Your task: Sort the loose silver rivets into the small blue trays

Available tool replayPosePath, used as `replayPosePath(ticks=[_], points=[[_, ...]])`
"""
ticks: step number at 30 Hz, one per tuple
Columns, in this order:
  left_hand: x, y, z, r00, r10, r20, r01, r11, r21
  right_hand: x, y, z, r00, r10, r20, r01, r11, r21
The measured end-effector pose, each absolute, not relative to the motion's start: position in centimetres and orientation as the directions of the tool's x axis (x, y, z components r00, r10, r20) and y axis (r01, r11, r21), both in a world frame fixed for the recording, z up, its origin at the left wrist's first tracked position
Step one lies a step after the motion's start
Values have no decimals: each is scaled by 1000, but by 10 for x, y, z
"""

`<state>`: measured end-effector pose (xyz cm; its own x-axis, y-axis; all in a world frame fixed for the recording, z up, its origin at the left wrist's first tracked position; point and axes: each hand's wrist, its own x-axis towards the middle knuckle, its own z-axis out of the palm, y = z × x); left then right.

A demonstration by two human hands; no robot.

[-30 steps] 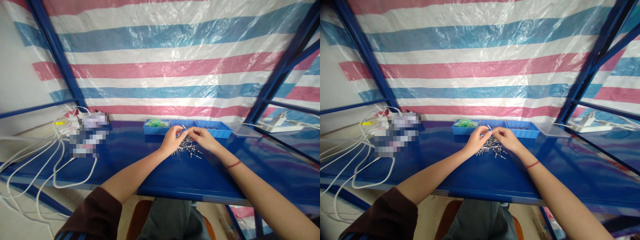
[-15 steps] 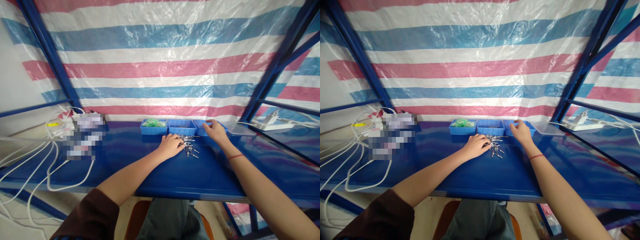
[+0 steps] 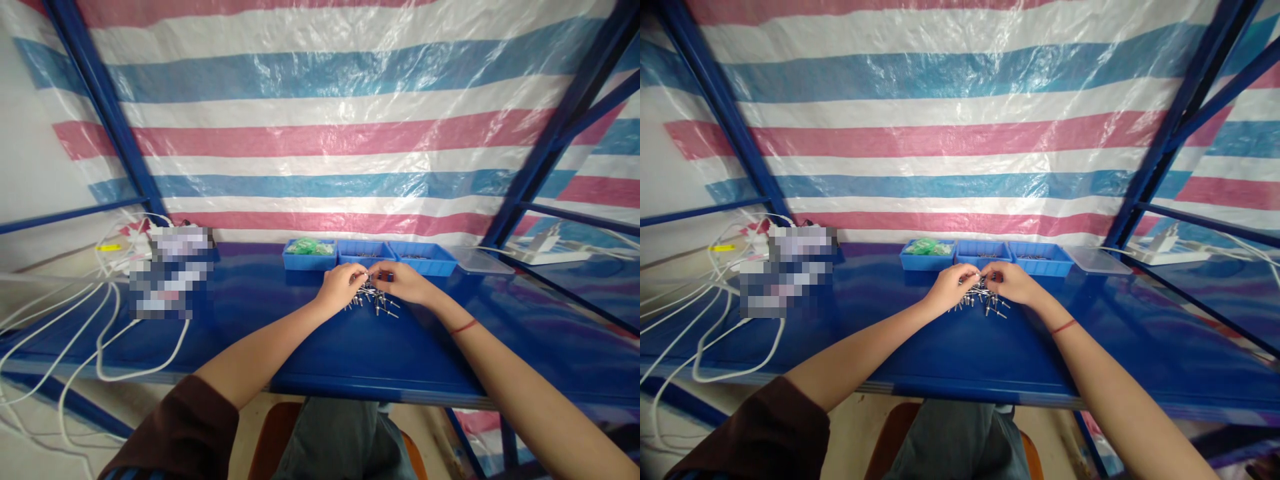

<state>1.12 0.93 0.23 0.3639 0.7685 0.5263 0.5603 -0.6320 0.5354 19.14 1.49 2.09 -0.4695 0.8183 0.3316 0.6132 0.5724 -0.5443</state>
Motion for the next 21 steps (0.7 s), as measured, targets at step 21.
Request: replayPosePath(ticks=[21], points=[[11, 14, 5, 246, 822, 514, 227, -564, 794, 178, 7, 28, -319, 857, 404, 259, 489, -833]])
